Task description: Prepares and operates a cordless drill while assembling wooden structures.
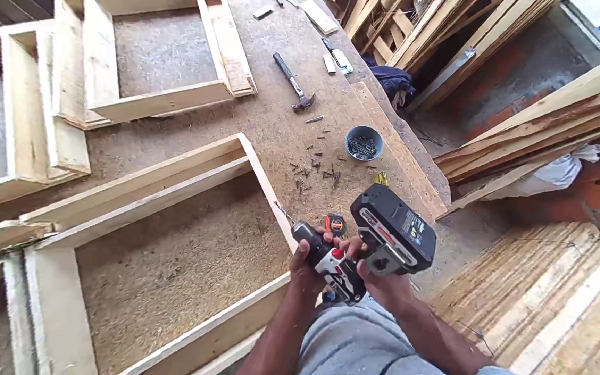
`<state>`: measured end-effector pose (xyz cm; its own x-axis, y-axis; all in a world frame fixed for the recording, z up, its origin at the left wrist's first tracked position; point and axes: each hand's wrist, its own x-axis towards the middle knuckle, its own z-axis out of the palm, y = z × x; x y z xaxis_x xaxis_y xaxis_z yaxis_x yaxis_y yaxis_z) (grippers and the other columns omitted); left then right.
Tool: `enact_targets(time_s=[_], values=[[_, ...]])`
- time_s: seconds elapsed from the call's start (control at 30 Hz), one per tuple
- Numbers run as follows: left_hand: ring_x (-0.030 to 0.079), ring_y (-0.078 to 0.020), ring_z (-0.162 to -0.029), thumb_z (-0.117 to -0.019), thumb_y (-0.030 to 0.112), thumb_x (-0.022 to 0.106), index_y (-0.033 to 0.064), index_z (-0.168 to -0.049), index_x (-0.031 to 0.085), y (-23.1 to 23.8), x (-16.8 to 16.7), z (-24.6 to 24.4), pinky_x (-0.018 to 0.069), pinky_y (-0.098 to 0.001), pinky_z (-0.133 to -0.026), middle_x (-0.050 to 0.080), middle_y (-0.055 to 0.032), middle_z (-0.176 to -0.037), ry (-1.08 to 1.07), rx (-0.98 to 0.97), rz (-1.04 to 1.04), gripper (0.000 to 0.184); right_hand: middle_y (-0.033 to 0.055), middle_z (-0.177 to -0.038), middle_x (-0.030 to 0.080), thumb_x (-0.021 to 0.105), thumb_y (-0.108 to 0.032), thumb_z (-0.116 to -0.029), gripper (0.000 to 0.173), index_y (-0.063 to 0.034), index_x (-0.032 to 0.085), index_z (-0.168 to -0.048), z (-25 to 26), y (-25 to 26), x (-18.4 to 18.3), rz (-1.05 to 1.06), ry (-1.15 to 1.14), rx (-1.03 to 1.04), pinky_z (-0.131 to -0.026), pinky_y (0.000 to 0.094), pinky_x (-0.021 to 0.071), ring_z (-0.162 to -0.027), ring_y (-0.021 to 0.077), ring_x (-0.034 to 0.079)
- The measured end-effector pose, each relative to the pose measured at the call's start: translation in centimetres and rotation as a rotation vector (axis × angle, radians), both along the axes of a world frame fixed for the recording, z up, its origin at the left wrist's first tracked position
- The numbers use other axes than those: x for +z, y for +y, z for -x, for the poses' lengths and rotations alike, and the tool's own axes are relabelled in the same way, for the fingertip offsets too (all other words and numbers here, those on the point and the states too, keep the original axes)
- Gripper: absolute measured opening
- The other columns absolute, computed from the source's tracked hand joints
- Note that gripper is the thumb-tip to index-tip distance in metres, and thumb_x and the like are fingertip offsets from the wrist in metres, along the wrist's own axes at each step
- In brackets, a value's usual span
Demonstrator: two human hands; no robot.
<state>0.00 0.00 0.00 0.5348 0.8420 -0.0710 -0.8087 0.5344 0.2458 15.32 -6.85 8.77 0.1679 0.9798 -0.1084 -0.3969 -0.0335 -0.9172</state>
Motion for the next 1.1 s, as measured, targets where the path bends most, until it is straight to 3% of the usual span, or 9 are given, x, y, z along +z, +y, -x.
enact_targets(time_s=[0.13, 0.23, 0.3, 0.4, 0.53, 0.8, 0.93, 1.03, 1.1], values=[[0.074, -0.0264, -0.092, -0.0875, 0.032, 0.077, 0.0094, -0.115, 0.07, -3.4, 1.8, 3.3, 0.06, -0.0475, -0.093, 0.074, -0.0109, -0.096, 0.165, 0.024, -0.082, 0.036, 0.0042, -0.107, 0.074, 0.061, -0.053, -0.0981, 0.054, -0.0039, 0.065, -0.121, -2.4, -6.9, -0.5, 0.398, -0.673, 0.209, -0.091, 0.0391, 0.0584, -0.1, 0.0146, 0.071], [0.074, -0.0322, -0.092, -0.0857, 0.029, 0.081, 0.0087, -0.112, 0.065, -4.5, 3.5, 4.1, 0.0572, -0.0569, -0.098, 0.074, -0.0143, -0.094, 0.407, -0.065, -0.291, 0.037, -0.0001, -0.107, 0.074, 0.065, -0.043, -0.1, 0.03, -0.0147, 0.073, -0.107, -2.7, -11.0, 1.9, -0.077, -1.297, 0.254, -0.095, 0.036, 0.0576, -0.106, 0.0128, 0.069], [0.075, -0.0305, -0.089, -0.0828, 0.029, 0.084, 0.0057, -0.106, 0.066, -5.8, 4.7, 3.7, 0.06, -0.0523, -0.093, 0.074, -0.0144, -0.091, 0.525, -0.166, -0.384, 0.037, 0.0061, -0.131, 0.068, 0.069, -0.054, -0.0938, 0.053, -0.0114, 0.067, -0.126, -2.5, -10.1, 2.3, -0.274, -1.419, 0.293, -0.116, 0.0429, 0.0446, -0.13, 0.0206, 0.06], [0.074, -0.0254, -0.08, -0.0814, 0.029, 0.084, 0.0045, -0.104, 0.068, -8.1, 5.2, 2.4, 0.0627, -0.0431, -0.078, 0.074, -0.013, -0.087, 0.524, -0.274, -0.436, 0.037, 0.0084, -0.11, 0.072, 0.086, -0.055, -0.0737, 0.07, -0.0074, 0.066, -0.121, -3.3, -6.4, -0.4, -0.089, -1.15, 0.751, -0.098, 0.0505, 0.0521, -0.107, 0.0226, 0.067], [0.073, -0.0273, -0.092, -0.0877, 0.036, 0.08, 0.0046, -0.111, 0.068, -7.7, 5.0, 1.1, 0.0602, -0.0453, -0.088, 0.074, -0.0147, -0.097, 0.439, -0.314, -0.506, 0.041, 0.0089, -0.088, 0.07, 0.09, -0.036, -0.0772, 0.047, -0.0036, 0.064, -0.1, -4.9, -3.2, -2.4, -0.003, -0.69, 1.18, -0.078, 0.051, 0.0553, -0.084, 0.0218, 0.068], [0.073, -0.0257, -0.1, -0.0891, 0.023, 0.079, 0.013, -0.112, 0.066, -1.7, 6.6, -3.8, 0.0505, -0.0547, -0.109, 0.074, -0.0069, -0.095, 0.399, -0.29, -0.687, 0.028, 0.0117, -0.101, 0.072, 0.087, -0.048, -0.0764, 0.068, -0.0061, 0.063, -0.124, -11.3, 1.2, -2.8, -0.181, -0.752, 1.201, -0.083, 0.0581, 0.0549, -0.092, 0.0274, 0.07], [0.074, -0.028, -0.1, -0.0906, 0.02, 0.076, 0.0101, -0.105, 0.065, -0.9, 7.4, -7.6, 0.0473, -0.0579, -0.112, 0.074, -0.008, -0.089, 0.367, -0.303, -0.703, 0.021, 0.0107, -0.104, 0.069, 0.094, -0.028, -0.0684, 0.052, -0.0078, 0.066, -0.107, -15.1, 2.8, -2.2, -0.268, -0.742, 1.216, -0.084, 0.0557, 0.054, -0.097, 0.0281, 0.067], [0.073, -0.0251, -0.097, -0.0898, 0.019, 0.078, 0.0137, -0.106, 0.066, 0.2, 5.8, -8.1, 0.0518, -0.0543, -0.107, 0.073, -0.0054, -0.088, 0.44, -0.176, -0.607, 0.021, 0.0133, -0.1, 0.067, 0.066, -0.015, -0.0954, 0.037, -0.0095, 0.058, -0.131, -17.1, 2.3, -2.6, -0.425, -1.203, 1.027, -0.088, 0.05, 0.0555, -0.096, 0.0322, 0.067], [0.073, -0.0266, -0.097, -0.0882, 0.018, 0.078, 0.0156, -0.107, 0.066, 1.0, 4.1, -8.7, 0.0523, -0.0556, -0.105, 0.073, -0.0061, -0.089, 0.49, -0.117, -0.475, 0.022, 0.009, -0.084, 0.064, 0.058, -0.013, -0.0989, 0.022, -0.0132, 0.061, -0.12, -17.2, 2.6, -5.0, -0.509, -1.453, 0.806, -0.074, 0.0447, 0.0579, -0.079, 0.0287, 0.067]])
